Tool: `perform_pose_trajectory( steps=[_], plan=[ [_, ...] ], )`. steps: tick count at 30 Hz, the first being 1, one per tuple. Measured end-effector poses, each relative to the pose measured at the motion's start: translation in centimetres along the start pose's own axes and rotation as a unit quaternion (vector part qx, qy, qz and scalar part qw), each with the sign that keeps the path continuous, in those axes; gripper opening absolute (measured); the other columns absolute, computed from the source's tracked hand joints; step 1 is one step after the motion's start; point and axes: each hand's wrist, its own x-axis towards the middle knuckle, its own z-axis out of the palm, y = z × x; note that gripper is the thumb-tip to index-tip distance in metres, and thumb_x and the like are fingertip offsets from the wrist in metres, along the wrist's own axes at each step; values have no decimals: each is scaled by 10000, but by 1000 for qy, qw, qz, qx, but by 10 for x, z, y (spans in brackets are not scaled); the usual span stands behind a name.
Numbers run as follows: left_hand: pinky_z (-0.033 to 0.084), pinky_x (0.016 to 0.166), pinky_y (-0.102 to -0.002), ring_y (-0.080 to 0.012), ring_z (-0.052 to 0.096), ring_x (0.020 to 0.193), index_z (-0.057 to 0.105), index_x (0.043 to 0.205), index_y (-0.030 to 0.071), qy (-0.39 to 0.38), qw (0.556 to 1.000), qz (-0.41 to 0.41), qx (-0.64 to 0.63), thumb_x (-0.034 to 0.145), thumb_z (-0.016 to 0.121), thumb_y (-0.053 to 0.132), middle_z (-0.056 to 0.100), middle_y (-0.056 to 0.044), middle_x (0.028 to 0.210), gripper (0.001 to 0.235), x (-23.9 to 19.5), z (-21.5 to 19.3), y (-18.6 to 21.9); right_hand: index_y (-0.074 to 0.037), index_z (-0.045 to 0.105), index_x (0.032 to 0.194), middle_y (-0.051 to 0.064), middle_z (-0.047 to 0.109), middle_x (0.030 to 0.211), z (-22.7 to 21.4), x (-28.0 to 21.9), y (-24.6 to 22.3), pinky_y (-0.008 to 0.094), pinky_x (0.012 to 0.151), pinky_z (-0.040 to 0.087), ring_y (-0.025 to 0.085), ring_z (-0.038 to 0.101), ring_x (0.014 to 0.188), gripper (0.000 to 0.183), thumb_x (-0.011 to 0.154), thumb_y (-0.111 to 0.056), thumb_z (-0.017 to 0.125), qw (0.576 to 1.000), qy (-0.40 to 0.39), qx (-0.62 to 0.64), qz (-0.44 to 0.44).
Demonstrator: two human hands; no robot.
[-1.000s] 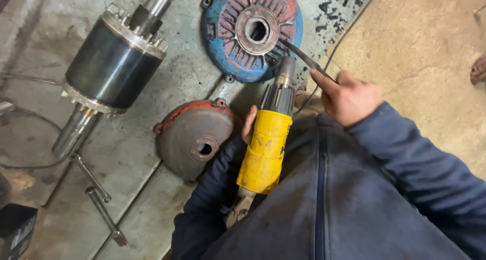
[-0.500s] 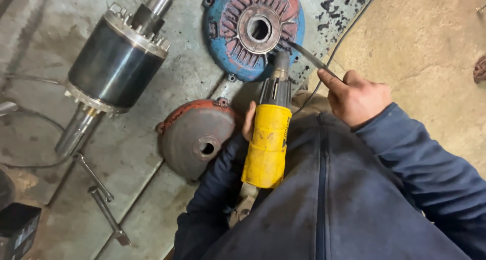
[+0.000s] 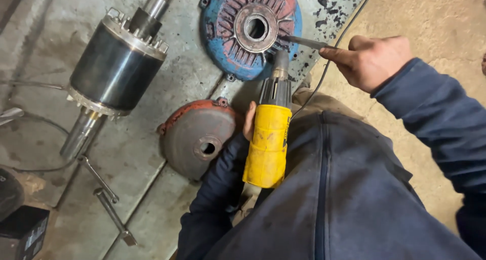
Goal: Using a heat gun and a tool to remove debris or clean the internal component of an electric motor housing.
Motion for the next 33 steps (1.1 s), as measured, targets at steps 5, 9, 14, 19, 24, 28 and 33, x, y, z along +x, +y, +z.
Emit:
perform_pose_trajectory(
  steps=[5,9,14,19,24,28,33],
  plan=[
    [606,827,-456,-305,728,937,529,1457,-45,-57,998,16,11,969,337,844,714,-180,1170,1032,0,3,0,-353,790,1293,-14,550,704,-7,4,-1,348,469,427,200,541,516,293,1020,-302,697,1000,17,8,-13],
    [598,876,-434,-293,722,986,520,1474,-50,-12,999,35,25,967,341,814,705,-185,1228,1018,0,3,0,-349,800,1290,-6,549,696,-10,4,-2,338,461,430,188,538,498,271,1039,-299,709,999,33,-13,-19],
    [600,873,-449,-303,720,991,525,1465,-49,-45,999,27,7,971,352,829,697,-186,1227,1023,4,3,1,-345,793,1272,-8,552,689,-15,11,-2,334,441,435,178,537,473,277,1012,-317,699,1000,3,-12,-23],
    [601,856,-451,-305,721,984,531,1464,-30,-73,997,25,-14,959,354,833,698,-183,1226,1016,-1,8,0,-364,790,1268,-1,551,701,-22,14,-7,328,459,453,174,559,498,287,1002,-328,689,999,6,-33,-34],
    [599,857,-445,-307,722,971,529,1453,-42,-49,998,30,-13,962,346,830,711,-183,1217,1017,3,2,1,-317,774,1246,6,598,733,-34,41,7,318,514,500,174,580,527,263,1007,-309,665,994,51,-47,-79],
    [597,885,-447,-314,721,992,526,1456,-57,-35,998,38,23,990,349,833,709,-189,1213,1020,6,-2,3,-284,695,1403,7,662,761,-42,74,20,310,473,502,157,604,498,373,1050,-363,604,994,-55,-66,-66],
    [593,915,-425,-298,716,1039,520,1451,-50,29,999,7,16,955,322,810,706,-183,1245,1012,7,-1,-2,-218,743,1163,-12,728,1029,-32,87,15,311,698,600,140,713,864,276,916,-250,624,981,16,-88,-170]
  ],
)
